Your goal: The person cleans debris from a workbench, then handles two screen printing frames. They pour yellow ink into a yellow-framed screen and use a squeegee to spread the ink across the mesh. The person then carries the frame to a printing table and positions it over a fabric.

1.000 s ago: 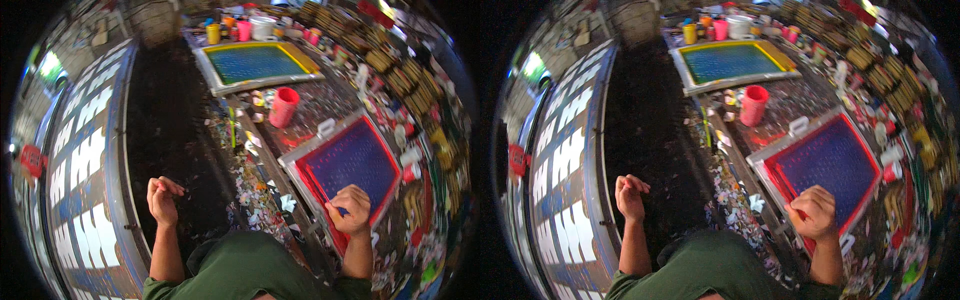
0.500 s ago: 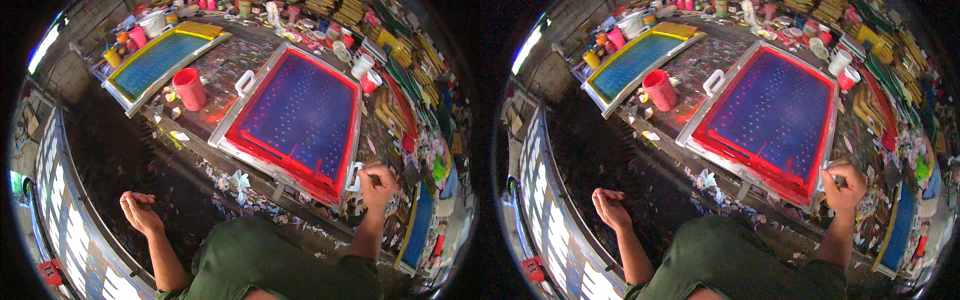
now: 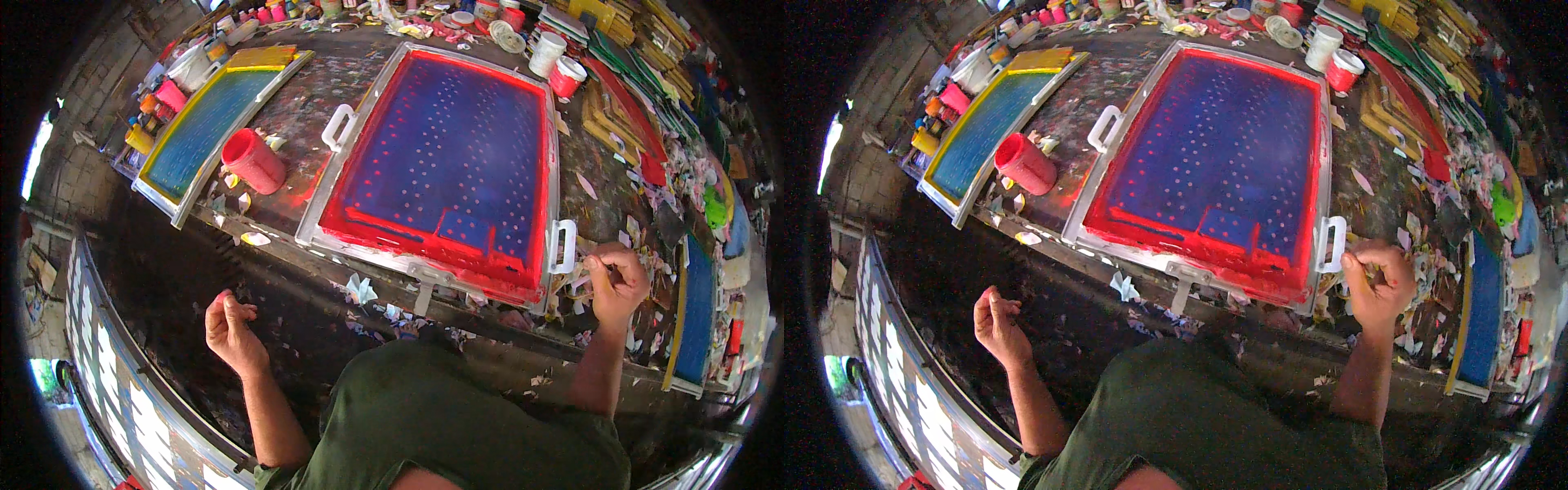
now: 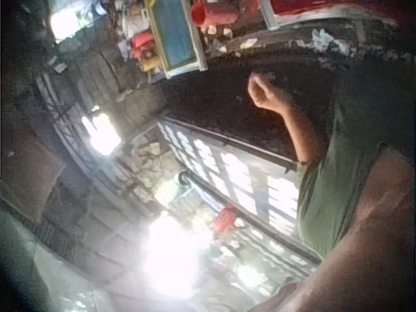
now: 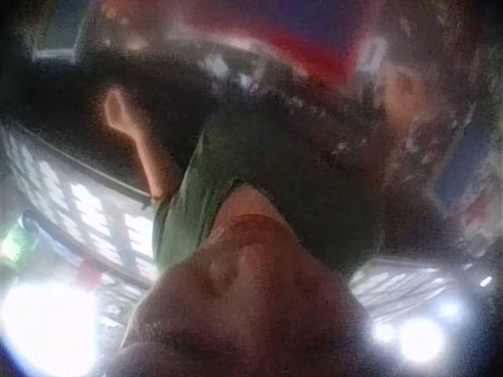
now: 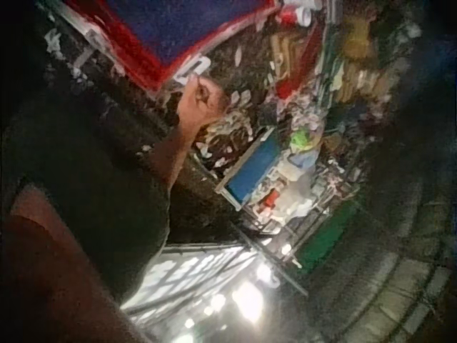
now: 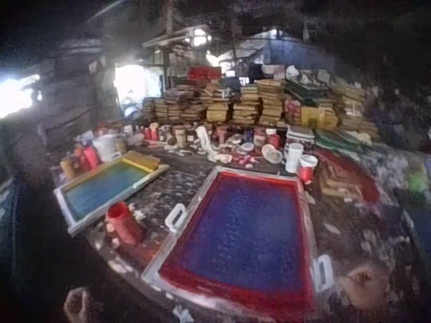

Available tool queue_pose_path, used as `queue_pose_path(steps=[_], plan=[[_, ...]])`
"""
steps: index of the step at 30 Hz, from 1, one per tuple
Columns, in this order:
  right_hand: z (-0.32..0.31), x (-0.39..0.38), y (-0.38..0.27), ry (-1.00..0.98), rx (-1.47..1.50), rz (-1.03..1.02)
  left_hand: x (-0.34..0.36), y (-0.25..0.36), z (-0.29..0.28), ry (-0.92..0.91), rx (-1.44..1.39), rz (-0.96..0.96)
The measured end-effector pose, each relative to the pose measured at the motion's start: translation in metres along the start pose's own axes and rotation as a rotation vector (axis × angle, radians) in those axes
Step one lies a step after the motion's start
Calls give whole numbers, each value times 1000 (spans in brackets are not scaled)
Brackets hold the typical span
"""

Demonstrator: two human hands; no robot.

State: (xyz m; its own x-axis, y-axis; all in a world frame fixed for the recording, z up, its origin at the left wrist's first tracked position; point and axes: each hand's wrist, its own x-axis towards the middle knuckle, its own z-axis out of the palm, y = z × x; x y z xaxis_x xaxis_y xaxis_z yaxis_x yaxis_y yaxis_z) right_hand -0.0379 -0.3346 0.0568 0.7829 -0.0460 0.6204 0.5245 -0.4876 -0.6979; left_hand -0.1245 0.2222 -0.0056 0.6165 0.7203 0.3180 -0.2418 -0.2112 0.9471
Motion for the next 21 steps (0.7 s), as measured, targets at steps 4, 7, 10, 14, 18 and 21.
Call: queue_pose_path(steps=[4, 7, 10, 14, 18, 21], plan=[[-2, -9, 6, -4, -75, 23, 10, -4, 9, -38, -33, 6], [1, -18, 7, 4, -78, 100, 22, -8, 15, -99, -32, -46], [12, -27, 4, 54, -61, 135, 36, -15, 23, -117, 2, -138], [29, -31, -7, 71, -88, 168, 61, -27, 36, -197, -3, -138], [49, -27, -21, 106, -92, 192, 91, -34, 47, -260, -30, -147], [66, -27, -32, 120, -99, 189, 111, -42, 56, -309, -54, -187]])
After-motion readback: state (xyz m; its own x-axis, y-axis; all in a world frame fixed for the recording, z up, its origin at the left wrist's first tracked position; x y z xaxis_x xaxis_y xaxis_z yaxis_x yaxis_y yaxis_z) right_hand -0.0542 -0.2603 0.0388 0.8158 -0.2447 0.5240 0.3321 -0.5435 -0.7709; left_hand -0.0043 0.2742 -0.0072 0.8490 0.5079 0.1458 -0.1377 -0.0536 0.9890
